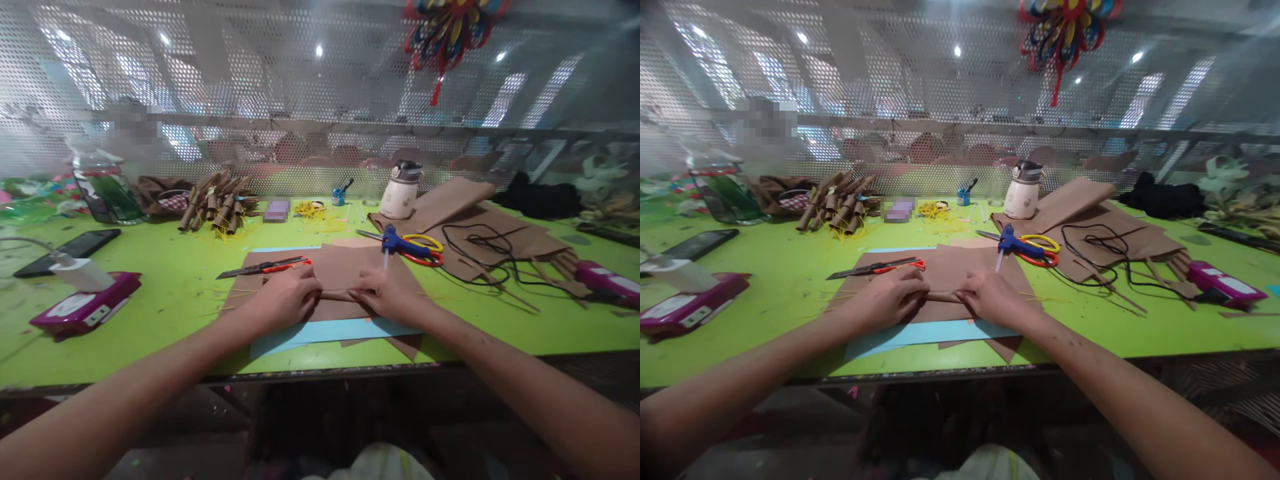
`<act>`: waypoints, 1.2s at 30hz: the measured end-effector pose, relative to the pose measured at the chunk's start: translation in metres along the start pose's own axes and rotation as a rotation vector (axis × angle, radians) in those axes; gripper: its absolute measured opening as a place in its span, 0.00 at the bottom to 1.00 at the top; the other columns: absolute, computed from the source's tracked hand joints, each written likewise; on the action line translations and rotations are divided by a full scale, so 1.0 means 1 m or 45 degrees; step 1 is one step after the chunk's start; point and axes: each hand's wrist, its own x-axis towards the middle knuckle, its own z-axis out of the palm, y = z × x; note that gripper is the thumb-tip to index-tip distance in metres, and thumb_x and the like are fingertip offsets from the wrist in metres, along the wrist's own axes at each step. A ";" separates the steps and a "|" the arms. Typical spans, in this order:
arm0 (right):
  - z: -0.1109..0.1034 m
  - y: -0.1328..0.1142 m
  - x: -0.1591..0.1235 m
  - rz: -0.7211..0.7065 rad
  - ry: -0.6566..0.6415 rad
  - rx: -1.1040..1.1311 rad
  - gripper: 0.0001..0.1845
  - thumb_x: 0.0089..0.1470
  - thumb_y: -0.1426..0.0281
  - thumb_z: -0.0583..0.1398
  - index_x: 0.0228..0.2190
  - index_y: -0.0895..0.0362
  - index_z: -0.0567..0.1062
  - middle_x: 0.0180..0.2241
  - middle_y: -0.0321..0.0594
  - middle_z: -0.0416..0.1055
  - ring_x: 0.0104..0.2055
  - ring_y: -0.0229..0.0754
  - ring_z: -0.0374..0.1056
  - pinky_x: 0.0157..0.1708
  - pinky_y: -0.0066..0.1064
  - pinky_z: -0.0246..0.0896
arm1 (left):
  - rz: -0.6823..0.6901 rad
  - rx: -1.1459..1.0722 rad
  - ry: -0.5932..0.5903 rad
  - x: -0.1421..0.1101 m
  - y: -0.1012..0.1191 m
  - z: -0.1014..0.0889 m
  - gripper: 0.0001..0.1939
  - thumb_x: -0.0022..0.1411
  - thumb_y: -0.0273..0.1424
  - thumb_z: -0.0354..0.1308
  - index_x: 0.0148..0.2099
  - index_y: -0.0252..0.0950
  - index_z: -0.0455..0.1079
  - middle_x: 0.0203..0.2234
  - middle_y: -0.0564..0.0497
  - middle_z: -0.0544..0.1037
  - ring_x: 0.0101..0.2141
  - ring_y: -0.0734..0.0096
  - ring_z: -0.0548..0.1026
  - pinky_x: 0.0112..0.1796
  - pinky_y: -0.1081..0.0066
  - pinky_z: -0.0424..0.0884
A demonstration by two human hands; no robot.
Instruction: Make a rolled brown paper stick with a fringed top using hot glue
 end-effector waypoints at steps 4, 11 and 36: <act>-0.002 -0.002 -0.003 0.007 -0.007 -0.090 0.15 0.60 0.69 0.56 0.25 0.60 0.78 0.24 0.39 0.65 0.26 0.37 0.60 0.27 0.29 0.48 | 0.008 0.006 -0.047 -0.001 -0.002 0.002 0.11 0.64 0.33 0.52 0.37 0.35 0.75 0.37 0.44 0.73 0.38 0.65 0.72 0.40 0.68 0.68; -0.020 -0.006 -0.020 -0.076 0.027 -0.189 0.14 0.61 0.71 0.54 0.31 0.62 0.78 0.30 0.46 0.67 0.36 0.43 0.62 0.35 0.34 0.57 | -0.014 0.017 -0.024 0.006 -0.009 0.008 0.12 0.65 0.33 0.52 0.37 0.35 0.76 0.35 0.44 0.74 0.39 0.65 0.72 0.41 0.68 0.67; -0.022 0.009 -0.007 -0.085 -0.072 -0.049 0.15 0.60 0.71 0.55 0.24 0.60 0.75 0.26 0.38 0.64 0.27 0.36 0.60 0.28 0.28 0.49 | -0.018 0.239 0.027 -0.008 -0.008 0.001 0.16 0.66 0.29 0.47 0.29 0.35 0.72 0.31 0.47 0.70 0.32 0.69 0.68 0.33 0.71 0.64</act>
